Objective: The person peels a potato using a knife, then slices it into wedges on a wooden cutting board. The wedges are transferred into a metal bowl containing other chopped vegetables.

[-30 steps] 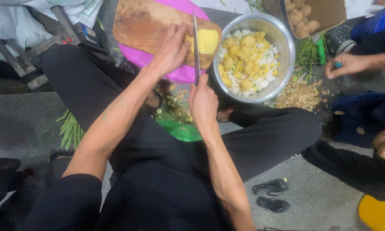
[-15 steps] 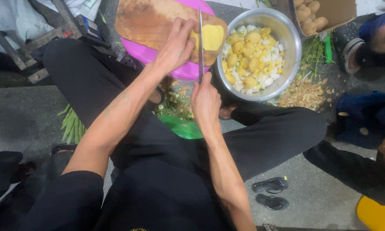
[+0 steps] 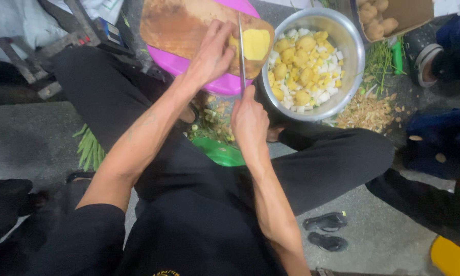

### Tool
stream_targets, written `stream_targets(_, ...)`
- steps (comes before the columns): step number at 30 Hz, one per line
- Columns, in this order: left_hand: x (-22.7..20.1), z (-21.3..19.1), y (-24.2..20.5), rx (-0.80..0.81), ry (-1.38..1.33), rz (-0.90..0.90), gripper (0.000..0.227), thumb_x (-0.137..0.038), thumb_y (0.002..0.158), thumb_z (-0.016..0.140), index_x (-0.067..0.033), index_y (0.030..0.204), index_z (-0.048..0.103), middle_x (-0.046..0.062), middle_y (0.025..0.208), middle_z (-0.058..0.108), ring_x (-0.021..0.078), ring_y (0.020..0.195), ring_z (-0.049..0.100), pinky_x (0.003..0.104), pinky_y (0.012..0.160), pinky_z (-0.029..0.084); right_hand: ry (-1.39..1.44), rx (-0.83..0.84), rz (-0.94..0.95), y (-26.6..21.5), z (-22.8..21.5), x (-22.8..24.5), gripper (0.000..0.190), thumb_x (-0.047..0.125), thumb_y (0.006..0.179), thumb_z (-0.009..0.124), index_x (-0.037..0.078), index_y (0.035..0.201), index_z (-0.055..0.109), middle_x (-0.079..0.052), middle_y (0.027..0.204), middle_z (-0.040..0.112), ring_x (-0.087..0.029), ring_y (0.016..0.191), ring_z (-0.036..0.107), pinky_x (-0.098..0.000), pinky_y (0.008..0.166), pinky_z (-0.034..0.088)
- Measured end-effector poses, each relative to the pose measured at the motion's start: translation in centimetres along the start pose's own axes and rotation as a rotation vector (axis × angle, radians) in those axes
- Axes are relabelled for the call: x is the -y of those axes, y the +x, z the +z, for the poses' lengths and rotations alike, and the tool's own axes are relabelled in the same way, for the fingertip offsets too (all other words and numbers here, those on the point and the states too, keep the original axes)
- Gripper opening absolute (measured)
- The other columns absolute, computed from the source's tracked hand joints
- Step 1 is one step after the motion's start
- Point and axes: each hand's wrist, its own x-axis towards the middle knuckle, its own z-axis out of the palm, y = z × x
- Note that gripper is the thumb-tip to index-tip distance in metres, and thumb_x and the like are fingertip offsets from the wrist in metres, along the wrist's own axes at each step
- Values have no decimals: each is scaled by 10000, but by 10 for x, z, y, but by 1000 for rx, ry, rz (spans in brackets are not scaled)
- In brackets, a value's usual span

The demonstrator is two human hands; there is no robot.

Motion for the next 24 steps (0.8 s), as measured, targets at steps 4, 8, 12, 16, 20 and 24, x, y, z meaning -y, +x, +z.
stream_targets(4, 0, 2, -1, 11, -20, -18, 282, -6, 976, 591, -83, 1237, 519, 158, 1155, 471, 270, 902, 625, 417, 840, 531, -20, -15, -25, 7, -1, -2, 275, 161, 973, 555, -5, 1164, 451, -322, 807, 688, -561, 756, 660, -651, 671, 508)
stream_targets(8, 1, 4, -2, 23, -22, -42, 273, -12, 984, 599, -78, 1235, 514, 157, 1150, 467, 261, 871, 626, 414, 830, 526, -23, 1, -26, 8, -3, -5, 286, 160, 971, 553, -6, 1181, 452, -316, 794, 692, -552, 751, 668, -650, 659, 513)
stream_targets(12, 1, 3, 1, 1, 18, -1, 297, -21, 964, 605, -80, 1241, 516, 170, 1139, 468, 301, 907, 612, 430, 845, 521, -49, -9, -20, 8, -5, -2, 294, 169, 960, 564, -3, 1177, 468, -310, 779, 692, -542, 737, 671, -648, 652, 514)
stream_targets(16, 6, 8, -2, -32, 102, 52, 321, -19, 957, 610, -77, 1258, 514, 194, 1146, 473, 382, 999, 577, 472, 881, 499, -60, -34, -40, 9, -1, -6, 249, 150, 1017, 531, -22, 1190, 482, -298, 764, 692, -520, 745, 685, -633, 660, 528)
stream_targets(20, 12, 9, 1, -8, 33, -14, 315, -37, 949, 596, -86, 1249, 513, 202, 1143, 476, 371, 976, 598, 474, 893, 505, -66, -51, -66, 18, 5, -14, 311, 144, 981, 547, -45, 1220, 484, -302, 741, 684, -523, 717, 678, -631, 638, 519)
stream_targets(24, 12, 13, -2, -53, 89, 77, 359, -29, 948, 618, -72, 1285, 502, 212, 1167, 482, 430, 1040, 572, 492, 899, 496, -80, -74, -103, 27, 14, -27, 298, 144, 948, 566, -30, 1184, 514, -294, 757, 686, -508, 742, 685, -608, 673, 535)
